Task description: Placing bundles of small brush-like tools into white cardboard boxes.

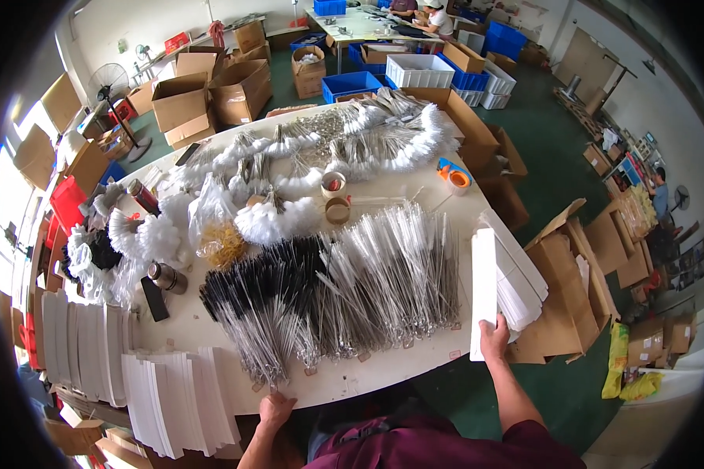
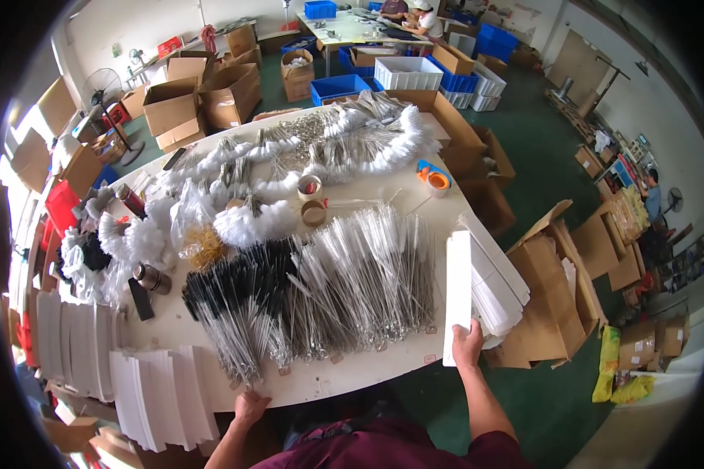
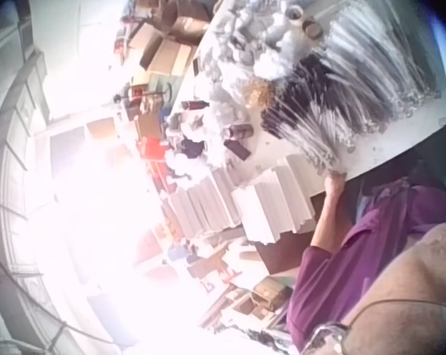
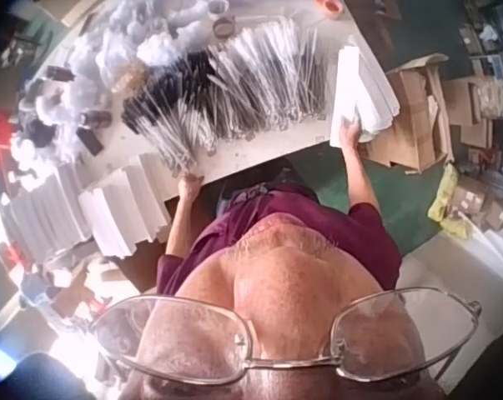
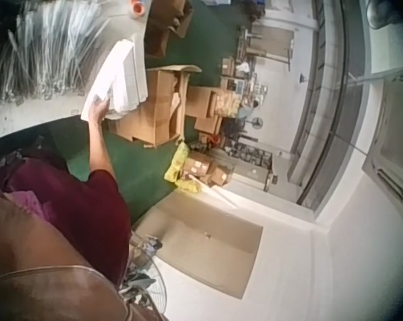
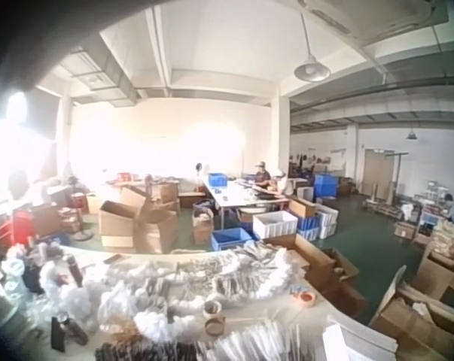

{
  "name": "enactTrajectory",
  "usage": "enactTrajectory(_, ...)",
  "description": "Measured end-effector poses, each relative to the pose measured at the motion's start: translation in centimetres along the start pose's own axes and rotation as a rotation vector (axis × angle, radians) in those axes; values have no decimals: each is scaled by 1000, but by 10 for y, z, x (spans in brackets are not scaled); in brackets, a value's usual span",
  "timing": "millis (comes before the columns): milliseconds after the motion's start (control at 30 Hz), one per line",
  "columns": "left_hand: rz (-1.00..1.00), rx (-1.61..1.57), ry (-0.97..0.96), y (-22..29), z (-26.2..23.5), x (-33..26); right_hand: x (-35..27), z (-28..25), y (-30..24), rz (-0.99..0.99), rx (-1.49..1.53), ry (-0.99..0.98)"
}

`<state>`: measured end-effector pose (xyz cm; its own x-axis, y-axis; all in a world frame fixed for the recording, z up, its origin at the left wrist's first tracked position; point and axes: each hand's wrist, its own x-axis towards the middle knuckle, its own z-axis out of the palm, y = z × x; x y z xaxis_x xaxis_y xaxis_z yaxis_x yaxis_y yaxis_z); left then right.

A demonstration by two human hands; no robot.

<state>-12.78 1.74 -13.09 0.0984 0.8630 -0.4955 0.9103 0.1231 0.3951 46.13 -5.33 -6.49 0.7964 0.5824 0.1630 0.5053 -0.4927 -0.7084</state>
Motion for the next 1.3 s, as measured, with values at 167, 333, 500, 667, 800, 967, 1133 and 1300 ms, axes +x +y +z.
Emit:
enactTrajectory(167, 61, -41, 41, 31, -7, -18, 8, -3, -44, 76, 216, 61)
enactTrajectory(333, 510, -141, 276, 154, -77, -54, -14, -10, -140, -152, 356, -493)
enactTrajectory(500, 896, 80, 307, 239, -127, -73, -46, 5, -206, -408, 192, -1095)
enactTrajectory(667, 918, 353, 215, 239, -117, -68, -68, 23, -227, -506, 108, -1327)
enactTrajectory(800, 905, 273, 138, 230, -120, -72, -79, 25, -239, -466, 115, -1456)
enactTrajectory(967, 918, 264, 66, 218, -116, -79, -82, 26, -248, -514, 89, -1525)
enactTrajectory(1133, 810, 219, 109, 201, -115, -80, -70, 29, -245, -262, 80, -1579)
enactTrajectory(1300, 825, 167, 151, 205, -108, -86, -85, 46, -232, -323, 197, -1554)
